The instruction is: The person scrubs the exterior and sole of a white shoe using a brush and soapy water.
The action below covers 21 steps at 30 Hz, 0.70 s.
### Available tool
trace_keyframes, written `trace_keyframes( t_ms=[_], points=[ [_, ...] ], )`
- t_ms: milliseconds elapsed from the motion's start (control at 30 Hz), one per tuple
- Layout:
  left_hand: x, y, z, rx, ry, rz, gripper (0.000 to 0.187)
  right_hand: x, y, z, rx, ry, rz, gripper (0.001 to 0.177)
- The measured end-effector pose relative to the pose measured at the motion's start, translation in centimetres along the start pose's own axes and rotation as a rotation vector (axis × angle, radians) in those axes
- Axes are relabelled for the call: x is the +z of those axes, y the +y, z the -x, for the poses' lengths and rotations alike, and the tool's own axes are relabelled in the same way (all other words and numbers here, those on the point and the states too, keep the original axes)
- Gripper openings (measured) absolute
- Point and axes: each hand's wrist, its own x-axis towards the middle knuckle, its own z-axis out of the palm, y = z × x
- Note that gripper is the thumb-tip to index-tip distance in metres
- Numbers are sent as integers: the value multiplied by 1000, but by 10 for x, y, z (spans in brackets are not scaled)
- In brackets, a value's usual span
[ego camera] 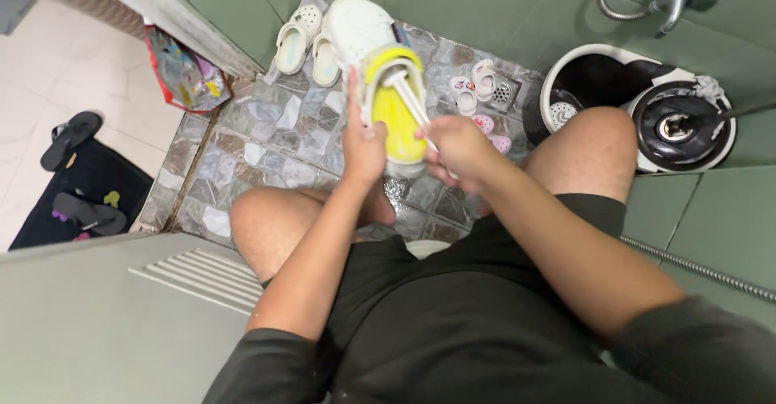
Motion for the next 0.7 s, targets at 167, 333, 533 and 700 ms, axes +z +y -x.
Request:
trace_keyframes(
  t_ms=[167, 333, 533, 700],
  points=[
    [-5, 30, 8, -319, 64, 5, 99, 26, -6, 10, 115, -14, -140, 16],
    [4, 40, 18, 159, -16, -211, 100, 16, -39, 17, 185, -5, -372, 17],
    [-3, 50, -28, -176, -25, -117, 93, 7, -46, 70, -105, -54, -111, 20],
    [-11, 34, -45, -315, 26, 280, 90, -24, -53, 111, -238, 35, -215, 17]
  ],
)
